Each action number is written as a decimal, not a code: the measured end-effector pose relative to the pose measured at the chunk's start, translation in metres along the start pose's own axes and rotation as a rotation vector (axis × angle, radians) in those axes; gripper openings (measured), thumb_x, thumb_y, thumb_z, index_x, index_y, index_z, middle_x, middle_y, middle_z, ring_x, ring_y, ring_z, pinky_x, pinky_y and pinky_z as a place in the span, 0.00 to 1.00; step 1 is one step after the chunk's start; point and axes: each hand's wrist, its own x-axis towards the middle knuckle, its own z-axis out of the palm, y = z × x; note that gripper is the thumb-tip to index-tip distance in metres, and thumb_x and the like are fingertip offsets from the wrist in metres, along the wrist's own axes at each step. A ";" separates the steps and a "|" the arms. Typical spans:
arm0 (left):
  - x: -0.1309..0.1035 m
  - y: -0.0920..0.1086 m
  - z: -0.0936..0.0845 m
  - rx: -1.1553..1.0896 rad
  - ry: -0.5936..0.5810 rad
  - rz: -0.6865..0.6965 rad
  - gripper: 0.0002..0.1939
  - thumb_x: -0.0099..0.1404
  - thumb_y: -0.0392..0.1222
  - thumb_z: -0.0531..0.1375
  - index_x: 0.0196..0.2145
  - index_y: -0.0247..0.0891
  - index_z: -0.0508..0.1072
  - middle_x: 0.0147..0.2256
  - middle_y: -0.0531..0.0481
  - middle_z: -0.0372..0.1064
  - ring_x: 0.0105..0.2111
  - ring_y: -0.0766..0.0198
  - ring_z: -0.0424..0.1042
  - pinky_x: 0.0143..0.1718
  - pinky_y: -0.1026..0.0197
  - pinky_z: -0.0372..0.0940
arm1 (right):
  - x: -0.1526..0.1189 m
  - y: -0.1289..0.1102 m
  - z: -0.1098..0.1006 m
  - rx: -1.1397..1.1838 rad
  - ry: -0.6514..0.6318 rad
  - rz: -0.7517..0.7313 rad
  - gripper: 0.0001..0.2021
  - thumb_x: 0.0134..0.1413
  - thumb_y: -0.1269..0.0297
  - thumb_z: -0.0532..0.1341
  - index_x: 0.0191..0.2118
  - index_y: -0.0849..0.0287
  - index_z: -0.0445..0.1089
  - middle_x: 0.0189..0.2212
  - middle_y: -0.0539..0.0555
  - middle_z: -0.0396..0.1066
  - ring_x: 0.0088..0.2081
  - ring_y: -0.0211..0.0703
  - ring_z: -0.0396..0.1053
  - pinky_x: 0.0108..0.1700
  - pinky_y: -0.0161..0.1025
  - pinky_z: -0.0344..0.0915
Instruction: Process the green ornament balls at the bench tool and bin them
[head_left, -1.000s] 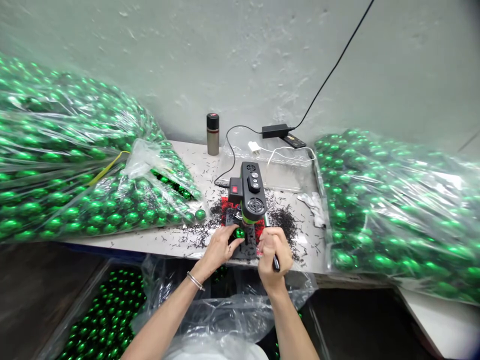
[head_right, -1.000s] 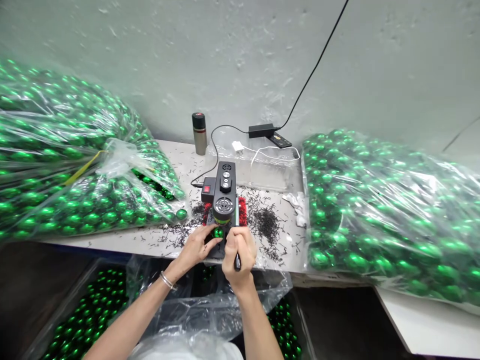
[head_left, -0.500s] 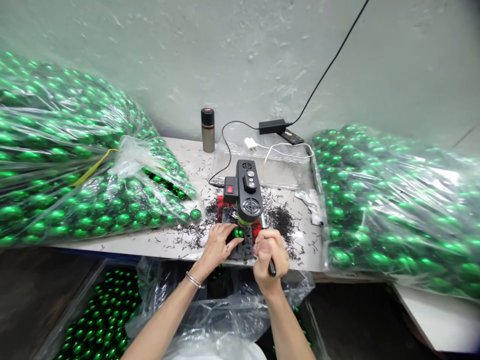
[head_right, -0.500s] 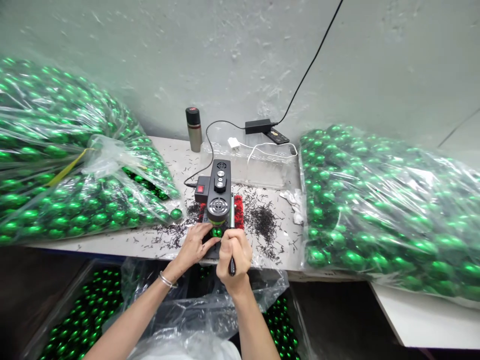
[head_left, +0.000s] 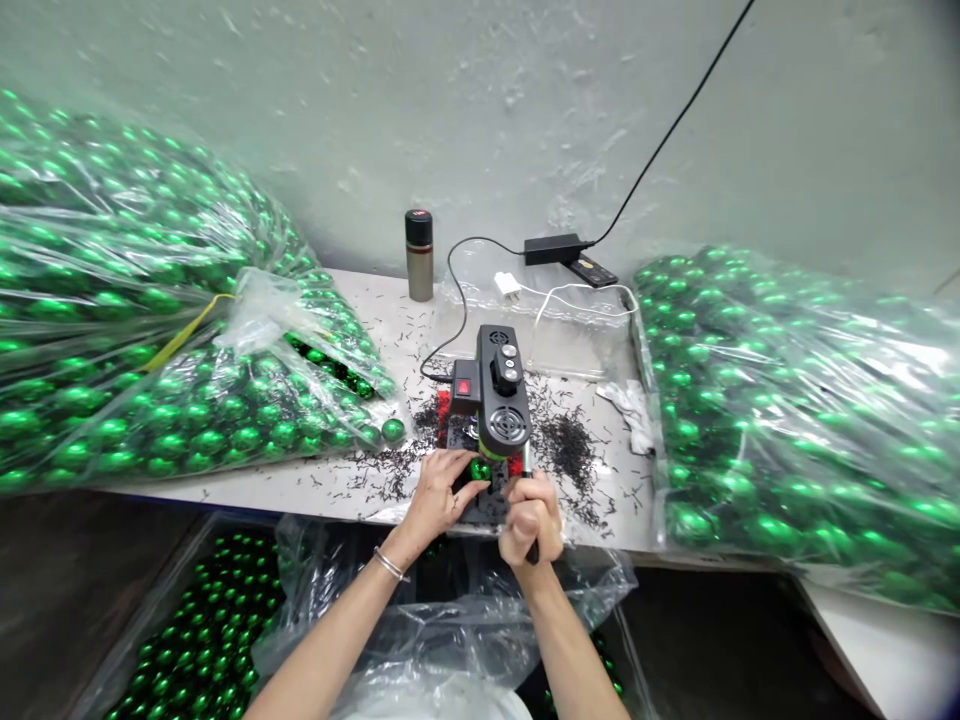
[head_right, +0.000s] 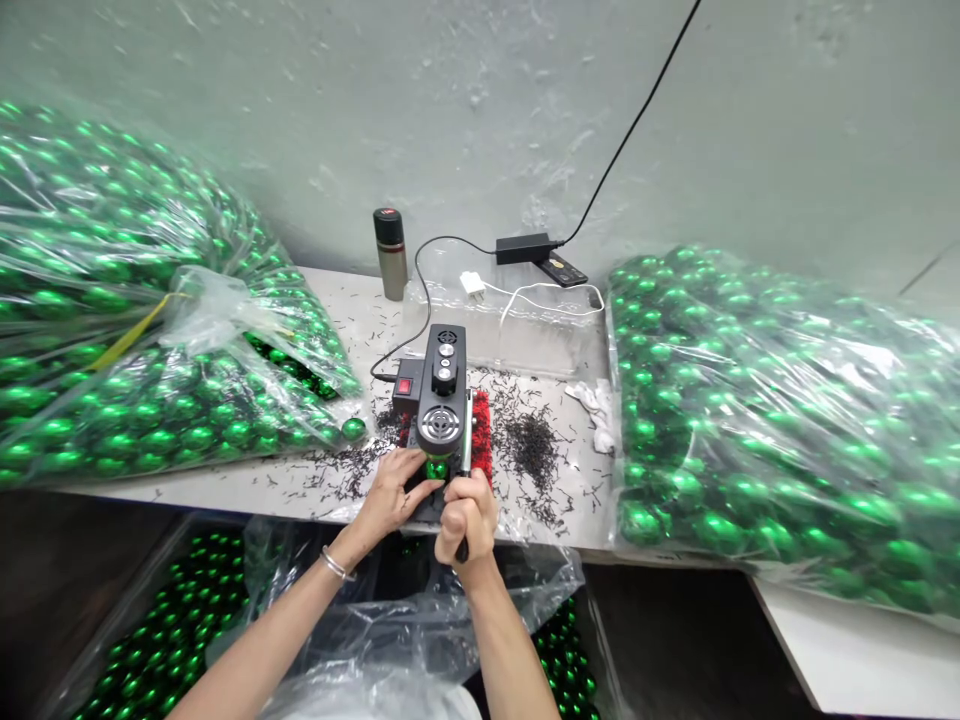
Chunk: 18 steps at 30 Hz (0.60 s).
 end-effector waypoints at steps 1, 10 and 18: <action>0.000 0.000 0.000 -0.003 -0.002 -0.004 0.17 0.67 0.49 0.61 0.50 0.39 0.74 0.46 0.41 0.75 0.47 0.51 0.70 0.52 0.47 0.62 | -0.002 0.001 0.001 0.011 0.007 0.001 0.16 0.67 0.66 0.44 0.26 0.56 0.55 0.27 0.48 0.60 0.27 0.36 0.63 0.36 0.44 0.64; 0.004 0.001 0.000 -0.040 0.013 -0.005 0.17 0.67 0.49 0.61 0.50 0.39 0.75 0.46 0.40 0.75 0.46 0.51 0.71 0.52 0.45 0.63 | 0.003 -0.001 -0.005 0.008 -0.110 -0.040 0.13 0.63 0.71 0.47 0.27 0.56 0.58 0.28 0.49 0.61 0.30 0.38 0.66 0.37 0.44 0.66; -0.014 0.007 -0.008 -0.046 0.041 0.011 0.19 0.67 0.52 0.60 0.50 0.39 0.74 0.45 0.40 0.75 0.47 0.50 0.71 0.53 0.45 0.63 | 0.068 -0.041 -0.018 0.069 -0.100 0.233 0.16 0.64 0.74 0.51 0.24 0.57 0.57 0.25 0.49 0.61 0.28 0.36 0.62 0.30 0.37 0.58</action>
